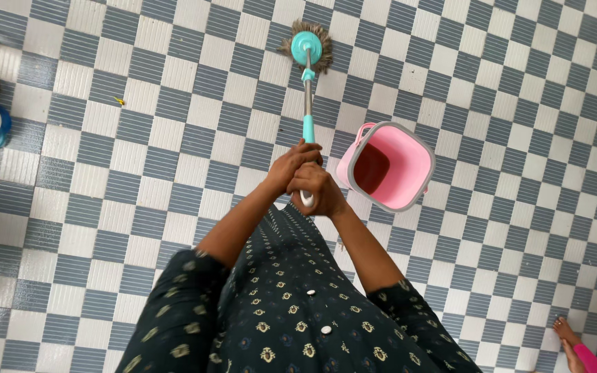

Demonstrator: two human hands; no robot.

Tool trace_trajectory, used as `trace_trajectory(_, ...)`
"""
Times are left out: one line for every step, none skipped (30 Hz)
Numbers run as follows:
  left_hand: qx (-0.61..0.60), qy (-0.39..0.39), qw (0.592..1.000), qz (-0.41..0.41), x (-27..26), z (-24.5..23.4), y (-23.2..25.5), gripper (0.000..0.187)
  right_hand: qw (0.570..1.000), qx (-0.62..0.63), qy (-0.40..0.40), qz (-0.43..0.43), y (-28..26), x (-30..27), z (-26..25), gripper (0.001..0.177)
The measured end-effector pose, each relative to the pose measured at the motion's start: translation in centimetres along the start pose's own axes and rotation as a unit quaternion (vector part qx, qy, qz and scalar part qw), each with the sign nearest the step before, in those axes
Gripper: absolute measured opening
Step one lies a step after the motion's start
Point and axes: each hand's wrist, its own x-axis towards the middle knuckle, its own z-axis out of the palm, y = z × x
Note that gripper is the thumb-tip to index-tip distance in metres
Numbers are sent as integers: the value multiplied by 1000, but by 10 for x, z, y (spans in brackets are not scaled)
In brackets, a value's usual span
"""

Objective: The person mops a checkered tiled floor using a turquoise and white mop. They move the mop back and forth across the surface, cleaning the area around a pink bucket and various items stored along the walls.

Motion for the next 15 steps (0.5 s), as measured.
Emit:
trace_trajectory(-10,-19,1000,-21,-7,-2,9,20,1000,1,-12,-3,-14,3,-8,11)
trace_trajectory(-20,-38,998,-42,-16,-4,21,20,999,8,-35,6,-31,6,-15,13)
trace_trajectory(-30,-56,996,-62,-24,-8,34,20,998,15,-58,14,-51,7,-23,14)
trace_trajectory(-33,-64,996,-52,-36,-13,47,24,998,26,-57,13,-70,6,-30,14)
trace_trajectory(-36,-71,996,-41,-47,-19,59,29,998,37,-57,11,-88,5,-35,14)
trace_trajectory(-39,-78,995,-38,-58,-24,70,27,998,40,-46,0,-103,3,-38,15)
trace_trajectory(-43,-85,995,-34,-67,-27,79,25,998,43,-34,-12,-114,-1,-39,16)
trace_trajectory(-47,-95,994,-30,-73,-28,83,23,999,46,-21,-21,-118,-5,-37,17)
trace_trajectory(-33,-92,995,-12,-72,-26,81,22,998,47,4,-50,-112,-7,-33,18)
trace_trajectory(-21,-88,996,5,-72,-19,78,21,996,47,27,-77,-100,-10,-26,19)
trace_trajectory(-10,-83,996,22,-71,-9,71,19,992,48,49,-105,-88,-16,-19,20)
trace_trajectory(12,-100,995,4,-61,1,59,25,992,30,59,-108,-70,-19,-12,21)
trace_trajectory(33,-115,993,-14,-47,13,45,31,991,12,69,-112,-52,-22,-6,22)
trace_trajectory(51,-134,989,-37,-40,26,33,38,991,-1,77,-110,-40,-31,1,24)
trace_trajectory(45,-105,993,-17,-30,35,17,35,991,-14,85,-98,-25,-36,5,23)
